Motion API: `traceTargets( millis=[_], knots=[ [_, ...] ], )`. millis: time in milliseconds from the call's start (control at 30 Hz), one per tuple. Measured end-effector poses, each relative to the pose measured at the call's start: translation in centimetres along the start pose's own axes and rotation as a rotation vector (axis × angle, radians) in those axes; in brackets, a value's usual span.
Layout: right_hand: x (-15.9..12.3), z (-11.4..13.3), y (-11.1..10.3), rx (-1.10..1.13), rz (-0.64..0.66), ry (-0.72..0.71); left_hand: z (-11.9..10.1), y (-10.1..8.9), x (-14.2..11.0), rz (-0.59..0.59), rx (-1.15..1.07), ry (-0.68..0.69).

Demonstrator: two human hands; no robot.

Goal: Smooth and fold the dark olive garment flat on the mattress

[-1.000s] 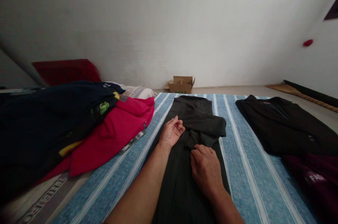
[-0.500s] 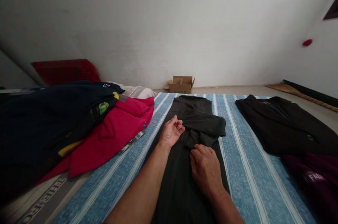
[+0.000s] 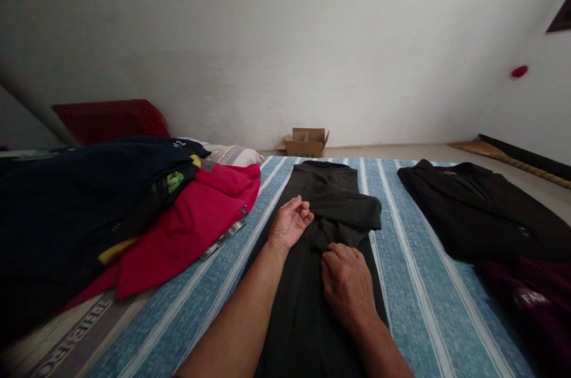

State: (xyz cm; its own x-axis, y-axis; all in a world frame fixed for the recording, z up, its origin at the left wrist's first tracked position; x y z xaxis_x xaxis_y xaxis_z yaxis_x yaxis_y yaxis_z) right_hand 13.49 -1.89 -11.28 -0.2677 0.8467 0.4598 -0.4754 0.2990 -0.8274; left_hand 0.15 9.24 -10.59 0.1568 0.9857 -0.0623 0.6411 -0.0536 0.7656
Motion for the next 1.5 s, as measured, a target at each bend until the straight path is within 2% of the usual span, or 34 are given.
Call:
traceTargets(
  millis=[300,1000,1300,1400,1500],
  knots=[
    [0.0,0.0,0.0,0.016,0.012,0.01,0.2,0.3,-0.1,0.085,0.019,-0.011],
    [0.0,0.0,0.0,0.027,0.013,0.007,0.1,0.3,-0.1,0.074,0.01,-0.012],
    [-0.1,0.0,0.0,0.101,-0.007,0.017,0.6,1.7,-1.0,0.257,0.209,-0.09],
    [0.1,-0.3,-0.4,0.272,-0.045,0.08,1.1,2.7,-1.6,0.361,0.371,-0.166],
    [0.1,-1.2,-0.9,0.556,-0.09,0.248,1.9,3.7,-2.3,0.458,0.577,-0.27]
  ],
)
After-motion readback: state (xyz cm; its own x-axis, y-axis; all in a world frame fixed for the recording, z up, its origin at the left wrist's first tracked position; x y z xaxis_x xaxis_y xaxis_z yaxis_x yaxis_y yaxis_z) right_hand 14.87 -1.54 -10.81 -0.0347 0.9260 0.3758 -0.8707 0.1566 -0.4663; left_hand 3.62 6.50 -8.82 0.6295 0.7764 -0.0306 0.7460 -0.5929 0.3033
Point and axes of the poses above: each hand's wrist, its own x-axis towards the middle knuckle, its own y-axis out of the palm, z = x × y, the point moved 4 cm from there along x, towards the middle knuckle, and after that the axes turned 4 degrees about z, right-handed, at the moved point
